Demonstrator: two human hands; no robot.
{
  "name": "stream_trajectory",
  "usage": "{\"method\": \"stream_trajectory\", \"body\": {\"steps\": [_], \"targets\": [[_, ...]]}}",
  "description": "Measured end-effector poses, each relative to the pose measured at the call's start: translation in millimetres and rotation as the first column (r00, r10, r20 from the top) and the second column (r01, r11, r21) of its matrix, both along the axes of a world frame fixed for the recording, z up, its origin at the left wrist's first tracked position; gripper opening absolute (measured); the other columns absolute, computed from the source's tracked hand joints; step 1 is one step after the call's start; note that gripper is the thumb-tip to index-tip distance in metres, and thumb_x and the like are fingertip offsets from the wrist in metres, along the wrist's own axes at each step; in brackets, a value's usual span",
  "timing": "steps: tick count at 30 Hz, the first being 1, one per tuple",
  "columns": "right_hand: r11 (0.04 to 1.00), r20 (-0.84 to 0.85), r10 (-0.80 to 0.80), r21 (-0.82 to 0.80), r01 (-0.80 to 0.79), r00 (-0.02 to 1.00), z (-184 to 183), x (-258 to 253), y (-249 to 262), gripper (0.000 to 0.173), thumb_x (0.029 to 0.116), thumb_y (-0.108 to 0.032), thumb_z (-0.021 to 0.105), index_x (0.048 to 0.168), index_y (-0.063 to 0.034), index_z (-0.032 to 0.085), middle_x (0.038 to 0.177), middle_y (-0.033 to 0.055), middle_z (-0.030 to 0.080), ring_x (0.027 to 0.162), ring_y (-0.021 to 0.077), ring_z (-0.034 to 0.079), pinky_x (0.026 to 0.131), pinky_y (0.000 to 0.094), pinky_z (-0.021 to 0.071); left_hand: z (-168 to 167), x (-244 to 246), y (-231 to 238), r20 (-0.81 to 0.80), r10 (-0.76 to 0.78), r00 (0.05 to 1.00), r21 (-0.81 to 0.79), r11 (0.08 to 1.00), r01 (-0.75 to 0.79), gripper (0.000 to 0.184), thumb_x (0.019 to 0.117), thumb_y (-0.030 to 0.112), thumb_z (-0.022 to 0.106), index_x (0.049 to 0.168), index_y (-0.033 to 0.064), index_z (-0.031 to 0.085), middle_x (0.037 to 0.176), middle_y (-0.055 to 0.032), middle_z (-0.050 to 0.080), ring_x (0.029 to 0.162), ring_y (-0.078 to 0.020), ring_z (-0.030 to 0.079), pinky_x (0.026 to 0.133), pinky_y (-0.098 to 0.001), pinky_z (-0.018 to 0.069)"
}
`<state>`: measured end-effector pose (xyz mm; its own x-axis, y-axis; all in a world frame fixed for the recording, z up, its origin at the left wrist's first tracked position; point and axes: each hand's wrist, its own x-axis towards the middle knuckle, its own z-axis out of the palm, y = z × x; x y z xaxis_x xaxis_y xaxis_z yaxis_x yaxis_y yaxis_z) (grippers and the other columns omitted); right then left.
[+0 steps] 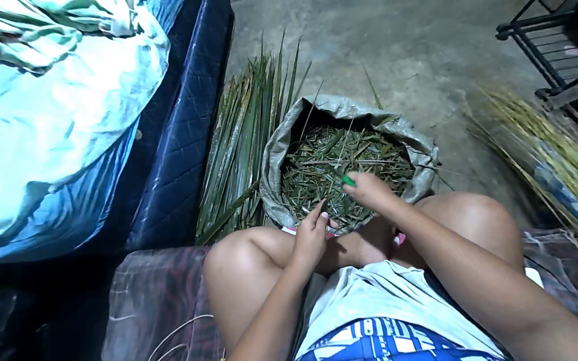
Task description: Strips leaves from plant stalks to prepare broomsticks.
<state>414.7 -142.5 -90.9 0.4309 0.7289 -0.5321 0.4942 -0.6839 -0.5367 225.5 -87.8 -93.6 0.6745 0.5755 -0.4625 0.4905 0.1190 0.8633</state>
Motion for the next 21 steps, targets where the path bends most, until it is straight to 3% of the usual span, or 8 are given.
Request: {"method": "stream_trajectory", "body": {"steps": [3,6,8,10,12,15,19,21], "targets": [[0.987,-0.036,0.155,-0.036,-0.156,0.987,9.7,-24.0,-7.0,0.031,0.1075,-0.027,0.049,0.117,-0.0021,0.065,0.106,0.0216,0.067,0.102,0.0382,0.065,0.087,0.0595,0.0487,5.6,-0.2,2.8,0.042,0.051,0.998,-0.051,0.997,-0.049,0.042,0.112,0.015,0.035,0.149,0.0006,0.047,0.085,-0.0015,0.068,0.049,-0.0032,0.045,0.046,-0.0209,0.0396],[0.996,0.067,0.036,-0.078,-0.031,0.997,5.5,-10.1,-2.7,0.032,0.108,-0.028,0.051,0.12,-0.0025,0.066,0.11,0.0245,0.069,0.108,0.0429,0.067,0.091,0.0636,0.0492,4.1,-1.6,-0.9,0.03,0.016,0.999,-0.026,1.0,-0.015,0.042,0.1118,0.014,0.036,0.151,0.0017,0.047,0.087,-0.0013,0.069,0.049,-0.0032,0.043,0.047,-0.0212,0.0387],[0.994,0.103,-0.082,-0.058,0.088,0.991,-4.0,10.7,0.0,0.03,0.1079,-0.028,0.053,0.116,-0.0029,0.067,0.105,0.0239,0.07,0.103,0.0424,0.068,0.086,0.0632,0.0503,-0.2,-1.3,-4.4,-0.009,-0.041,0.999,0.07,0.997,0.042,0.043,0.1111,0.014,0.038,0.151,0.0034,0.047,0.088,-0.0016,0.068,0.052,-0.0038,0.045,0.05,-0.0225,0.0398],[0.993,0.079,-0.108,-0.032,0.11,0.991,-0.4,14.5,-0.7,0.028,0.1072,-0.027,0.054,0.11,-0.0025,0.067,0.1,0.0224,0.068,0.097,0.0399,0.067,0.083,0.0609,0.0504,0.5,-0.1,-4.7,-0.091,-0.099,0.991,0.165,0.98,0.113,0.045,0.1103,0.016,0.039,0.153,0.0055,0.046,0.096,-0.0049,0.071,0.066,-0.0081,0.056,0.063,-0.0274,0.0478],[0.999,0.003,0.004,-0.038,-0.004,1.0,6.5,0.1,-4.1,0.03,0.1069,-0.027,0.052,0.115,-0.0025,0.067,0.103,0.0218,0.068,0.098,0.0383,0.066,0.085,0.06,0.0501,1.0,0.3,-4.4,-0.15,-0.112,0.982,0.216,0.966,0.143,0.046,0.1103,0.017,0.039,0.155,0.007,0.044,0.102,-0.0093,0.072,0.079,-0.0141,0.064,0.075,-0.0333,0.0528],[0.977,-0.019,0.17,-0.127,-0.171,0.985,12.1,-20.5,-6.4,0.032,0.1075,-0.029,0.049,0.119,-0.0031,0.065,0.113,0.022,0.068,0.108,0.0393,0.065,0.09,0.0609,0.0489,5.3,0.5,-4.5,-0.243,-0.142,0.96,0.32,0.922,0.218,0.049,0.1089,0.015,0.039,0.157,0.0068,0.041,0.119,-0.0185,0.07,0.107,-0.0273,0.068,0.1,-0.0441,0.0508],[0.993,0.114,-0.037,-0.108,0.05,0.993,0.6,5.3,-2.5,0.032,0.1071,-0.026,0.054,0.123,-0.0026,0.067,0.116,0.0262,0.07,0.112,0.0456,0.066,0.092,0.0661,0.049,10.2,2.0,-12.4,-0.308,-0.182,0.934,0.396,0.868,0.299,0.05,0.1073,0.012,0.04,0.157,0.0055,0.041,0.127,-0.0212,0.068,0.118,-0.0321,0.065,0.106,-0.0466,0.0477],[0.985,0.089,-0.162,-0.038,0.165,0.983,-8.3,23.1,-0.7,0.032,0.1082,-0.028,0.053,0.119,-0.0016,0.067,0.109,0.0254,0.069,0.104,0.0432,0.067,0.087,0.064,0.0508,8.8,2.3,-13.9,-0.288,-0.187,0.939,0.381,0.878,0.292,0.049,0.1075,0.013,0.041,0.156,0.0051,0.042,0.126,-0.0212,0.068,0.118,-0.0317,0.066,0.106,-0.0466,0.0479]]}}
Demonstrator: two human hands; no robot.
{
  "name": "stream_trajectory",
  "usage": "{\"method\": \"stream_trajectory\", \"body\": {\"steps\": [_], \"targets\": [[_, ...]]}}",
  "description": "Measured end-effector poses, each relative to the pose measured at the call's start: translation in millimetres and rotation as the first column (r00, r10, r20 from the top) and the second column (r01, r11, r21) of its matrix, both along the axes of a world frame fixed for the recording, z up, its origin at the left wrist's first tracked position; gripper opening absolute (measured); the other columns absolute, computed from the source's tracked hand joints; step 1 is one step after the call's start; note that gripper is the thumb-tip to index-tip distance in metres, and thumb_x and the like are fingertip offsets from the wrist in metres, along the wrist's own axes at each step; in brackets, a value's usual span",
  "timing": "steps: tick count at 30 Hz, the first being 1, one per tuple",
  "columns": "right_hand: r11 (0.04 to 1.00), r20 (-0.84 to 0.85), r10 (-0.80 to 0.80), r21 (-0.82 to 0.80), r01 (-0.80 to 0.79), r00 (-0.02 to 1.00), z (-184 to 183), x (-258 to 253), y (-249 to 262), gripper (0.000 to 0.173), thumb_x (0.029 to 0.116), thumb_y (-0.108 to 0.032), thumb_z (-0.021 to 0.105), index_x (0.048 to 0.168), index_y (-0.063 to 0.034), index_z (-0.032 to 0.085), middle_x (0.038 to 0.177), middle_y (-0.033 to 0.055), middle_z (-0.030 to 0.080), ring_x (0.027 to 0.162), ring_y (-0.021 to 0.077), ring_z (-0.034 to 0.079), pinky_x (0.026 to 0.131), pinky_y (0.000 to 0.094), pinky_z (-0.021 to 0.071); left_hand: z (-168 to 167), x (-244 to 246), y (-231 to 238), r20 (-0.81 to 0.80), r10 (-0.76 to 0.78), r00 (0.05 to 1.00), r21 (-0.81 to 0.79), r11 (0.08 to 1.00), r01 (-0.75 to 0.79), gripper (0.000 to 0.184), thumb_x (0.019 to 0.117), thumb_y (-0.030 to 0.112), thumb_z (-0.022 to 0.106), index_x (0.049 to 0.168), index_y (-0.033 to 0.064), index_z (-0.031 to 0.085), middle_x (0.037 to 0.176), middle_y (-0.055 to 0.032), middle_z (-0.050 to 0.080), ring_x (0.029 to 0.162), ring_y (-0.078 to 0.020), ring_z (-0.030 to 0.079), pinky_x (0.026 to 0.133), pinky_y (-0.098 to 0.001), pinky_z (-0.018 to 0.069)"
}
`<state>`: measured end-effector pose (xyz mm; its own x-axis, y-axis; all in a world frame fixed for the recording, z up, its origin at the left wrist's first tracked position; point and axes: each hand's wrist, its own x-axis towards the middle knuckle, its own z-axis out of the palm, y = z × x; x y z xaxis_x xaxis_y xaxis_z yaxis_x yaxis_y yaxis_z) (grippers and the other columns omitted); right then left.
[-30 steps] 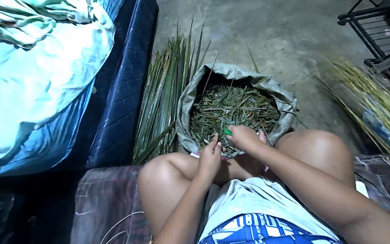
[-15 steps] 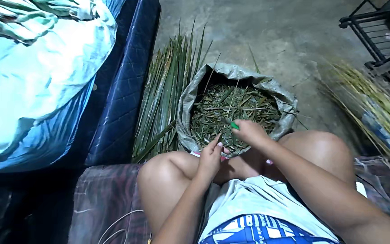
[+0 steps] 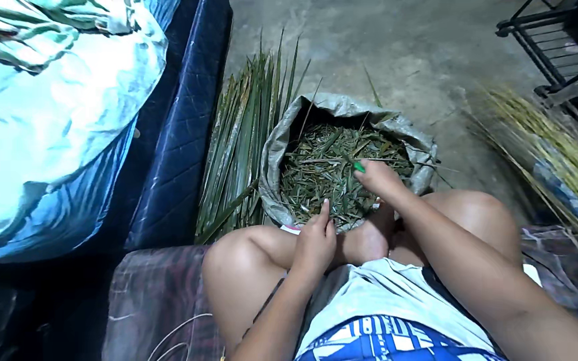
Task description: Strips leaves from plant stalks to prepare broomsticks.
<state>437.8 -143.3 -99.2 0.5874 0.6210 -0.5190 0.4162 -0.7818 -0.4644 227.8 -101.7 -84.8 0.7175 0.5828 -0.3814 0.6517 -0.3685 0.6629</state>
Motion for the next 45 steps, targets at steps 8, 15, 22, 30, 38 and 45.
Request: {"method": "stream_trajectory", "body": {"steps": [8,15,22,30,38,45], "targets": [[0.981,-0.478,-0.009,0.166,0.1,0.878,-15.3,-18.6,6.1,0.027,0.1093,-0.028,0.055,0.118,-0.0031,0.063,0.079,0.0032,0.049,0.062,0.0111,0.043,0.059,0.029,0.039,-6.1,3.6,5.8,-0.085,0.026,0.996,-0.303,0.952,-0.051,0.06,0.1038,0.014,0.051,0.162,0.016,0.033,0.12,-0.0129,0.07,0.076,-0.0195,0.068,0.07,-0.0388,0.0575],[0.97,-0.269,-0.035,0.224,0.098,0.962,-7.2,-11.2,4.0,0.033,0.1103,-0.029,0.052,0.127,-0.0016,0.062,0.1,0.0191,0.065,0.085,0.0287,0.062,0.08,0.0489,0.0514,-6.9,3.1,11.5,-0.087,0.025,0.996,-0.246,0.968,-0.046,0.052,0.1104,0.016,0.038,0.162,0.0111,0.031,0.117,-0.015,0.069,0.08,-0.0221,0.069,0.076,-0.0406,0.0577],[0.926,-0.326,0.368,0.041,-0.376,0.871,20.9,-87.2,-13.3,0.028,0.1084,-0.024,0.049,0.116,-0.0013,0.064,0.102,0.0183,0.066,0.095,0.0318,0.065,0.084,0.052,0.051,-0.6,0.2,21.1,-0.095,0.125,0.988,-0.146,0.98,-0.138,0.051,0.1082,0.011,0.033,0.159,0.0051,0.035,0.112,-0.0229,0.068,0.098,-0.0304,0.067,0.091,-0.0462,0.052],[0.979,0.08,0.182,-0.105,-0.173,0.98,-1.6,-34.9,11.3,0.033,0.1077,-0.026,0.052,0.128,-0.0022,0.061,0.12,0.0244,0.069,0.116,0.0431,0.066,0.094,0.0626,0.0506,-5.0,3.8,12.9,-0.076,0.058,0.995,-0.135,0.989,-0.068,0.052,0.109,0.01,0.033,0.161,0.007,0.031,0.117,-0.0167,0.069,0.088,-0.0247,0.068,0.081,-0.0419,0.0551],[0.932,-0.319,0.355,0.047,-0.36,0.878,17.1,-80.4,-9.9,0.028,0.1083,-0.024,0.048,0.114,-0.001,0.063,0.099,0.0182,0.065,0.092,0.0317,0.064,0.082,0.0521,0.0504,-3.6,2.8,19.0,-0.109,0.147,0.983,-0.134,0.978,-0.161,0.045,0.1092,0.014,0.036,0.151,0.0037,0.048,0.103,-0.019,0.068,0.087,-0.0273,0.066,0.083,-0.0443,0.0533],[0.952,0.017,0.28,-0.137,-0.275,0.96,3.4,-51.5,8.7,0.035,0.1076,-0.027,0.052,0.131,-0.0022,0.062,0.124,0.025,0.068,0.119,0.0443,0.064,0.096,0.064,0.0488,-6.3,4.7,15.6,-0.068,0.077,0.995,-0.133,0.987,-0.086,0.048,0.1129,0.02,0.034,0.159,0.0059,0.036,0.117,-0.0186,0.07,0.1,-0.0272,0.069,0.094,-0.0435,0.0533]]}}
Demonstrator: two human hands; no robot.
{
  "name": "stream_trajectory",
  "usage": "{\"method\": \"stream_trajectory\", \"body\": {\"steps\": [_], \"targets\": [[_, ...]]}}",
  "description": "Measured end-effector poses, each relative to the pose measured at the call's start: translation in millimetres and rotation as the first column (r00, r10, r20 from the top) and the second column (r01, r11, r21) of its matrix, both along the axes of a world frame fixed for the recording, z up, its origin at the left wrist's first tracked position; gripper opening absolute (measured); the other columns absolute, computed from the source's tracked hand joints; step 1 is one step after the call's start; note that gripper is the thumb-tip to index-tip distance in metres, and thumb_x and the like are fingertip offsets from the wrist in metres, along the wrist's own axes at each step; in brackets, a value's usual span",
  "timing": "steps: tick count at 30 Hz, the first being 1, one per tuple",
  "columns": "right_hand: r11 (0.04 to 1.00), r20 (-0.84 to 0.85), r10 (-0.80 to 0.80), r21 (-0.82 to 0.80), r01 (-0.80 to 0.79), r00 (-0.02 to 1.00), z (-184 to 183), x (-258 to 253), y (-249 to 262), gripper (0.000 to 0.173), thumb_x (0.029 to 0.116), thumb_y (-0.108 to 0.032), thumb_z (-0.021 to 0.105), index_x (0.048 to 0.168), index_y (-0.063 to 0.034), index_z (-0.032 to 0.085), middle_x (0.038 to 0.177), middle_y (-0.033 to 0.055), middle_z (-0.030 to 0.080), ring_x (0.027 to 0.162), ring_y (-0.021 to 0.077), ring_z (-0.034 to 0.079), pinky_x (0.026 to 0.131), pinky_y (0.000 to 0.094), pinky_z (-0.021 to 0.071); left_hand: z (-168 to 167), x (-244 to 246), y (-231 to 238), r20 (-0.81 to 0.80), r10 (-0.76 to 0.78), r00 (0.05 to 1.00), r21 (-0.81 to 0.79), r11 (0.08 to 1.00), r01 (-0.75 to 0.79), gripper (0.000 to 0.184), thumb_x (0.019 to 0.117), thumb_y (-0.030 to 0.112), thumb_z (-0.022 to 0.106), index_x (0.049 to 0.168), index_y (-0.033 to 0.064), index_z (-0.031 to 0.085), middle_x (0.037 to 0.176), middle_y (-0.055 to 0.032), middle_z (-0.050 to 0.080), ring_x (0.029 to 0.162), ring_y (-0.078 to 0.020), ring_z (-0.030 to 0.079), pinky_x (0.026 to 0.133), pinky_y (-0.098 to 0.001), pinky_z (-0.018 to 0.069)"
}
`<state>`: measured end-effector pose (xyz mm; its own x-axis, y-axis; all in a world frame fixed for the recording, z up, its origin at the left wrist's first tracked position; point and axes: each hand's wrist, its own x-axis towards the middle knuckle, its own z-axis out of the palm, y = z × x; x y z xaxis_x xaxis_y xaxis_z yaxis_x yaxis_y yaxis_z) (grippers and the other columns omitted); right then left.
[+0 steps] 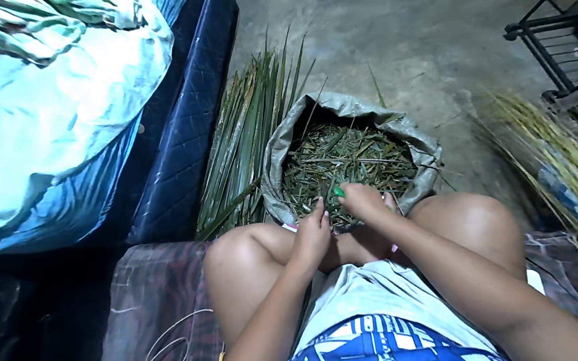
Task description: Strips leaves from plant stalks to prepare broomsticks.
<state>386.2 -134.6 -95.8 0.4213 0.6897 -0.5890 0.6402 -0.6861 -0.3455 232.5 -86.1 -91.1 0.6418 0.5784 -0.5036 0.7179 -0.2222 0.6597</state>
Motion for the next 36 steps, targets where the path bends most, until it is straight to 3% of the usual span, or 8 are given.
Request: {"method": "stream_trajectory", "body": {"steps": [5,12,19,22,25,28,32,36], "targets": [[0.973,0.039,-0.223,0.062,0.221,0.974,-8.3,34.2,2.8,0.032,0.1069,-0.027,0.055,0.123,-0.0011,0.065,0.115,0.0251,0.07,0.112,0.0434,0.067,0.092,0.0635,0.0505,-3.5,-0.9,-4.5,0.023,-0.007,1.0,0.025,1.0,0.006,0.048,0.1118,0.02,0.036,0.158,0.0064,0.039,0.118,-0.0203,0.071,0.106,-0.0297,0.069,0.1,-0.0465,0.0511],[0.999,-0.225,0.045,0.007,-0.045,0.973,14.8,-14.9,-13.1,0.032,0.1082,-0.027,0.049,0.12,-0.0013,0.064,0.113,0.0224,0.067,0.109,0.0386,0.065,0.091,0.0594,0.0493,2.5,-1.8,-5.2,-0.001,-0.015,1.0,0.099,0.995,0.015,0.045,0.1106,0.018,0.038,0.151,-0.0009,0.047,0.13,-0.0233,0.066,0.122,-0.0335,0.064,0.109,-0.0483,0.046],[0.963,-0.032,-0.269,0.022,0.27,0.963,-3.8,46.0,-3.9,0.032,0.1081,-0.029,0.051,0.118,-0.002,0.067,0.113,0.0238,0.069,0.109,0.0407,0.067,0.09,0.0617,0.0505,4.5,-2.8,-11.7,-0.032,-0.071,0.997,0.166,0.983,0.075,0.05,0.1084,0.013,0.04,0.158,0.0064,0.039,0.125,-0.0222,0.068,0.116,-0.0341,0.066,0.105,-0.0488,0.0481],[0.981,-0.145,-0.177,0.056,0.186,0.974,11.2,27.2,-8.4,0.031,0.1076,-0.028,0.051,0.117,-0.0021,0.066,0.108,0.0219,0.067,0.102,0.0373,0.066,0.088,0.0582,0.0511,1.7,-3.4,-9.7,0.012,-0.031,0.999,0.131,0.991,0.029,0.049,0.1094,0.015,0.039,0.157,0.0069,0.04,0.124,-0.0213,0.069,0.116,-0.0326,0.066,0.105,-0.0484,0.0479],[1.0,-0.197,0.002,0.016,0.001,0.98,20.2,-5.8,-15.6,0.033,0.1076,-0.028,0.05,0.122,-0.0024,0.064,0.115,0.0224,0.067,0.11,0.039,0.065,0.091,0.0605,0.049,0.9,-6.1,-6.1,0.119,0.059,0.991,0.002,0.998,-0.059,0.045,0.1112,0.018,0.039,0.153,0.0028,0.045,0.115,-0.0168,0.072,0.097,-0.0234,0.07,0.092,-0.0411,0.0539],[0.995,-0.095,-0.093,0.019,0.095,0.991,19.4,1.4,-13.4,0.034,0.1075,-0.027,0.05,0.126,-0.0026,0.064,0.119,0.0241,0.068,0.116,0.042,0.065,0.095,0.063,0.0483,-2.6,-8.9,-5.4,0.238,0.181,0.954,-0.164,0.976,-0.144,0.044,0.1117,0.017,0.039,0.153,0.0042,0.046,0.091,-0.0034,0.07,0.054,-0.0059,0.048,0.052,-0.0249,0.0422],[0.935,-0.153,-0.304,0.14,0.326,0.94,5.7,41.1,-8.0,0.035,0.1095,-0.033,0.051,0.119,-0.0018,0.063,0.106,0.0225,0.067,0.101,0.0379,0.066,0.088,0.058,0.0498,-0.8,-9.1,-5.6,0.306,0.268,0.913,-0.315,0.934,-0.169,0.044,0.1114,0.014,0.038,0.153,0.002,0.044,0.086,-0.0019,0.071,0.047,-0.0033,0.043,0.045,-0.0216,0.0385],[0.894,-0.481,-0.208,0.259,0.365,0.851,-1.2,23.1,-8.9,0.04,0.1101,-0.034,0.051,0.128,-0.0001,0.061,0.098,0.0138,0.061,0.078,0.0199,0.056,0.074,0.0397,0.0485,-0.9,-5.6,-6.2,0.293,0.283,0.913,-0.404,0.903,-0.15,0.043,0.1112,0.012,0.039,0.152,0.0,0.043,0.091,-0.0043,0.074,0.047,-0.0034,0.05,0.045,-0.0209,0.0444]]}}
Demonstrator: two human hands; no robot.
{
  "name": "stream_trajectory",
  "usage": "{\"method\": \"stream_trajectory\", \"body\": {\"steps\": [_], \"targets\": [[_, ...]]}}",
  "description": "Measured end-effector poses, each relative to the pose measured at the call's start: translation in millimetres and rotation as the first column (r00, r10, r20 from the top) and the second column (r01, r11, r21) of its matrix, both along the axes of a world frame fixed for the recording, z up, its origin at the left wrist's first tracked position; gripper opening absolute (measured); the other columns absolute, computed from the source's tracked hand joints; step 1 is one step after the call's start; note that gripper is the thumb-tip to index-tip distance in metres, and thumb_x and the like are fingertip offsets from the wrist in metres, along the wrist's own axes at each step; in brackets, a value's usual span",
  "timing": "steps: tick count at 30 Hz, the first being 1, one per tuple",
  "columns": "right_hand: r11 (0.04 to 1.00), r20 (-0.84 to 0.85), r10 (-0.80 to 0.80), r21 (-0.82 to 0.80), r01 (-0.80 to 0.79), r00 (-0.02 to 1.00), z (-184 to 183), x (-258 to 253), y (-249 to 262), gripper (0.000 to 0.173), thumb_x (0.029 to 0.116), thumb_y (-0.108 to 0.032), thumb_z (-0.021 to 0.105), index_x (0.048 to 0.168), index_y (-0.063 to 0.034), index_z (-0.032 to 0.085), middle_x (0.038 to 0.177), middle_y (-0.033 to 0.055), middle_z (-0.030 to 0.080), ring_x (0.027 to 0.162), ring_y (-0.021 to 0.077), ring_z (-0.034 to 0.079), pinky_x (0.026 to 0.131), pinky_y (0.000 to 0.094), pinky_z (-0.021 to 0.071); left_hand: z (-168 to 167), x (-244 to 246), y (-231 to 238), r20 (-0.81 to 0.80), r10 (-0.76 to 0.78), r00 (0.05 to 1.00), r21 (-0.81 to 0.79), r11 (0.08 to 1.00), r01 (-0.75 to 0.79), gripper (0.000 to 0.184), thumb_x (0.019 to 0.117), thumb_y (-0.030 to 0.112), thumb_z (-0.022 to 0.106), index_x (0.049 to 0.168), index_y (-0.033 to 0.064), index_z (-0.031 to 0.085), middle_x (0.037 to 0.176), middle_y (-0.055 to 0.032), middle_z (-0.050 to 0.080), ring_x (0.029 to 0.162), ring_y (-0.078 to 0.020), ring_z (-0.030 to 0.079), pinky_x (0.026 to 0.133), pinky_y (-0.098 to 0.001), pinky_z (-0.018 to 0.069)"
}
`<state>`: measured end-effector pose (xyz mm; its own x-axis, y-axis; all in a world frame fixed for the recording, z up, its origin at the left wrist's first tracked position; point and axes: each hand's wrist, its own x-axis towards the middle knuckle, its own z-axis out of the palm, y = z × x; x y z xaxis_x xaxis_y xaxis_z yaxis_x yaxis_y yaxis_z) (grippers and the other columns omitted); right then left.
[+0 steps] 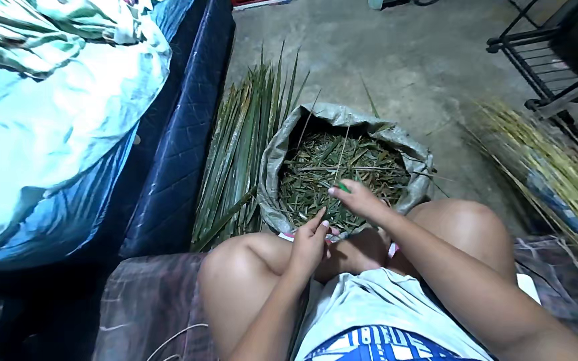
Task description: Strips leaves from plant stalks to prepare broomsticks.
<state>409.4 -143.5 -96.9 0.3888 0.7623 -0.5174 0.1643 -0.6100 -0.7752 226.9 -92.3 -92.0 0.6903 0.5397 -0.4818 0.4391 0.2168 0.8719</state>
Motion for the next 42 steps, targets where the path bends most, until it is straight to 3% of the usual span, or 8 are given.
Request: {"method": "stream_trajectory", "body": {"steps": [9,16,20,23,27,34,36,42], "targets": [[0.969,0.11,-0.248,0.04,0.245,0.963,-16.3,20.8,7.8,0.031,0.1095,-0.028,0.055,0.125,-0.002,0.064,0.097,0.0158,0.064,0.083,0.0246,0.059,0.079,0.0447,0.0494,6.5,3.9,-0.6,-0.21,-0.125,0.97,0.003,0.992,0.129,0.049,0.11,0.013,0.044,0.158,0.0108,0.038,0.103,-0.0046,0.072,0.057,-0.0084,0.058,0.053,-0.0255,0.0504],[0.901,0.022,0.375,-0.243,-0.359,0.927,18.8,-53.8,-17.8,0.031,0.1075,-0.031,0.051,0.108,-0.0031,0.064,0.094,0.0151,0.063,0.086,0.0294,0.063,0.077,0.0518,0.0496,-1.8,-0.8,13.0,-0.307,-0.084,0.948,0.197,0.969,0.15,0.046,0.1091,0.014,0.035,0.153,0.0068,0.046,0.097,-0.0156,0.066,0.073,-0.0217,0.062,0.071,-0.0404,0.0534],[0.877,0.265,0.427,-0.354,-0.325,0.865,24.2,-53.3,-8.7,0.035,0.1082,-0.028,0.05,0.124,-0.0001,0.063,0.118,0.0241,0.068,0.114,0.0416,0.066,0.093,0.061,0.0504,-1.8,-0.4,11.0,-0.331,-0.099,0.939,0.261,0.946,0.192,0.042,0.1109,0.015,0.033,0.147,0.0021,0.05,0.103,-0.0155,0.067,0.076,-0.0211,0.064,0.073,-0.0402,0.0545],[0.901,0.387,0.326,-0.404,-0.159,0.863,13.5,-26.1,5.9,0.038,0.1086,-0.029,0.049,0.131,-0.0016,0.061,0.126,0.0248,0.067,0.12,0.0433,0.064,0.097,0.0627,0.0493,-0.3,2.2,8.8,-0.335,-0.14,0.932,0.25,0.94,0.231,0.049,0.1115,0.015,0.031,0.16,0.0083,0.034,0.11,-0.0109,0.07,0.07,-0.016,0.062,0.066,-0.0347,0.0534],[0.931,0.385,0.217,-0.359,-0.071,0.897,14.3,-10.5,8.5,0.036,0.1085,-0.03,0.049,0.126,-0.0024,0.062,0.12,0.0229,0.069,0.116,0.0402,0.066,0.094,0.0603,0.05,-2.4,1.7,9.1,-0.315,-0.136,0.939,0.226,0.95,0.213,0.05,0.1116,0.015,0.03,0.161,0.0095,0.033,0.11,-0.0098,0.071,0.065,-0.014,0.06,0.062,-0.0327,0.0515],[0.889,0.087,0.418,-0.243,-0.388,0.904,18.4,-57.9,-11.6,0.029,0.1081,-0.026,0.049,0.111,-0.0008,0.064,0.1,0.0187,0.066,0.095,0.0333,0.065,0.083,0.0538,0.0504,-1.9,0.3,11.2,-0.34,-0.087,0.936,0.247,0.952,0.178,0.049,0.1079,0.012,0.033,0.156,0.0084,0.043,0.09,-0.0144,0.065,0.068,-0.02,0.06,0.067,-0.0385,0.0525],[0.88,0.201,0.431,-0.309,-0.36,0.88,17.9,-51.5,-6.8,0.032,0.1078,-0.027,0.051,0.119,0.0004,0.064,0.114,0.0234,0.068,0.11,0.0397,0.066,0.091,0.0594,0.05,-1.8,0.6,9.9,-0.33,-0.093,0.939,0.249,0.951,0.182,0.041,0.1104,0.014,0.034,0.145,0.0019,0.051,0.097,-0.0141,0.066,0.068,-0.0188,0.061,0.067,-0.0379,0.0533],[0.924,0.454,0.211,-0.381,-0.026,0.866,-4.4,-0.6,12.8,0.035,0.108,-0.028,0.053,0.128,-0.0017,0.063,0.121,0.0253,0.069,0.117,0.044,0.066,0.094,0.0632,0.0502,-1.5,2.2,4.5,-0.27,-0.14,0.953,0.208,0.957,0.2,0.048,0.1115,0.014,0.031,0.159,0.0086,0.036,0.104,-0.0084,0.071,0.06,-0.0113,0.056,0.058,-0.0298,0.0495]]}}
